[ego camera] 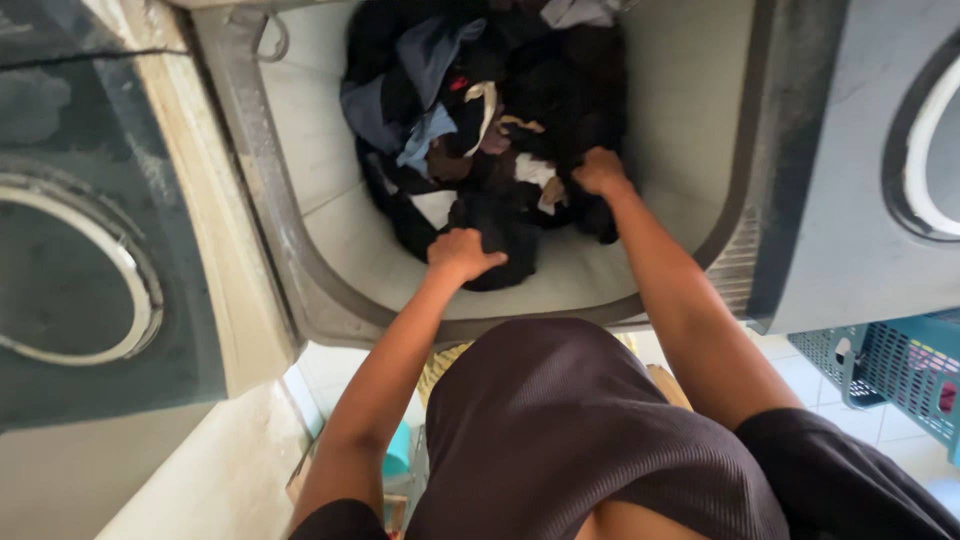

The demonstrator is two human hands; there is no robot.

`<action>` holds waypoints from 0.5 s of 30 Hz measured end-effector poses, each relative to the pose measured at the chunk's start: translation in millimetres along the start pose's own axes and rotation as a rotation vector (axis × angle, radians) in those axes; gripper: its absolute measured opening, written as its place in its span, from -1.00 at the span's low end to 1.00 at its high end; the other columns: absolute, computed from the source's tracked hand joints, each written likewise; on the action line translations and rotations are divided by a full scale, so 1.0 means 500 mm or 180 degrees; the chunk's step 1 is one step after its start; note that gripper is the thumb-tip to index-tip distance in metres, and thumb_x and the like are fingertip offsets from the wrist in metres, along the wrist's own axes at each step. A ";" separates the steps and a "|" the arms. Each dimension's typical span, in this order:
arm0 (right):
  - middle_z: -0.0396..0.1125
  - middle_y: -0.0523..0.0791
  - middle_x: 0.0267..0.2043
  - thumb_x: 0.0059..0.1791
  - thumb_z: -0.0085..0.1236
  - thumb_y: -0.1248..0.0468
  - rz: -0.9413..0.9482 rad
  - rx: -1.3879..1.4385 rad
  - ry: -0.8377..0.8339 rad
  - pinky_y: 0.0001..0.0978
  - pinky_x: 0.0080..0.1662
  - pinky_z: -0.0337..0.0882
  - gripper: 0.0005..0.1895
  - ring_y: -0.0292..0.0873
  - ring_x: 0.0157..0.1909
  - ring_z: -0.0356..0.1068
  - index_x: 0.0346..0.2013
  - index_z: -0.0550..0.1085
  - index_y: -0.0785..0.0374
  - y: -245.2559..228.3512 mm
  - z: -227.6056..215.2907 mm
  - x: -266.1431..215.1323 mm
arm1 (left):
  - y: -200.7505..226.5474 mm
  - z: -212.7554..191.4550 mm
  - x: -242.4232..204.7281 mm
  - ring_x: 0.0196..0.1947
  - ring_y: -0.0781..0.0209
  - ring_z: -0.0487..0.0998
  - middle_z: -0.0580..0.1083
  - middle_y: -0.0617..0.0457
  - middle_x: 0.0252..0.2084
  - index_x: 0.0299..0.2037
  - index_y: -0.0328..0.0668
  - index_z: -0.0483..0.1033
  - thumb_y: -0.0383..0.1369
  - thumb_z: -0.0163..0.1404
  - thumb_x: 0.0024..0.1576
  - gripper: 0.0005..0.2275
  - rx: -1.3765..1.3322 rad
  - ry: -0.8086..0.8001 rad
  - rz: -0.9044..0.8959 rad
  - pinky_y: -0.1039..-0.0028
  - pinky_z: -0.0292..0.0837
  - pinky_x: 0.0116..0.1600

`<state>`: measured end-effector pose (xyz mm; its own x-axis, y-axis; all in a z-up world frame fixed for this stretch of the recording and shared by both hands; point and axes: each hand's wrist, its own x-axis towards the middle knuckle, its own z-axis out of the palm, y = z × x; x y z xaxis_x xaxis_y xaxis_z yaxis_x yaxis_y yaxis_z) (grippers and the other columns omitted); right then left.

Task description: The person reaches into the washing machine to handle clothes, swirling the water and items by hand before rearranging the clothing inside the tub.

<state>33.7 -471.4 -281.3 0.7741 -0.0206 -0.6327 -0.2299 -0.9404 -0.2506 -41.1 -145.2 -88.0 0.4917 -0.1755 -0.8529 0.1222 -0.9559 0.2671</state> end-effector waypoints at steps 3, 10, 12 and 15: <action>0.47 0.22 -0.10 -0.06 0.19 0.18 -0.0267 -0.0447 -0.0174 0.02 0.00 0.51 -0.70 0.27 -0.05 0.49 -0.21 0.62 0.36 -0.079 0.006 -0.036 | 0.003 -0.013 0.033 0.22 -0.19 0.45 0.25 -0.14 0.39 0.38 -0.07 0.23 0.12 0.20 -0.03 -0.20 -0.0201 0.0371 -0.0165 -0.04 0.49 0.11; 0.49 0.21 -0.18 -0.08 0.15 0.23 -0.0846 -0.0786 -0.0061 0.03 -0.06 0.54 -0.76 0.26 -0.10 0.52 -0.28 0.62 0.36 -0.201 0.006 -0.199 | 0.021 -0.014 0.117 0.48 -0.23 0.08 -0.07 0.05 0.57 0.44 0.36 0.17 0.01 0.24 -0.03 -0.22 -0.0147 0.0265 0.0078 -0.49 0.11 0.26; 0.49 0.20 -0.19 -0.09 0.20 0.17 -0.0996 -0.0959 -0.0040 0.04 -0.08 0.53 -0.70 0.25 -0.10 0.51 -0.26 0.60 0.39 -0.177 -0.016 -0.196 | 0.013 0.024 0.150 0.51 -0.19 0.05 -0.10 0.04 0.60 0.40 0.42 0.26 0.04 0.24 -0.02 -0.28 -0.0018 -0.0065 0.0131 -0.52 0.02 0.32; 0.49 0.18 -0.12 -0.02 0.20 0.13 -0.0362 -0.0674 -0.0575 0.03 0.01 0.51 -0.70 0.22 -0.04 0.51 -0.22 0.62 0.33 -0.100 -0.073 -0.149 | -0.025 0.094 0.211 0.50 -0.09 0.12 0.12 0.13 0.54 0.41 0.31 0.26 0.06 0.20 -0.02 -0.28 0.0149 -0.1008 0.0058 -0.46 0.11 0.33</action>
<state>8.9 -435.3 -194.9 0.6659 0.1317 -0.7343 -0.0049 -0.9835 -0.1809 -31.3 -162.7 -202.2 0.1997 -0.2502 -0.9474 0.0726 -0.9604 0.2689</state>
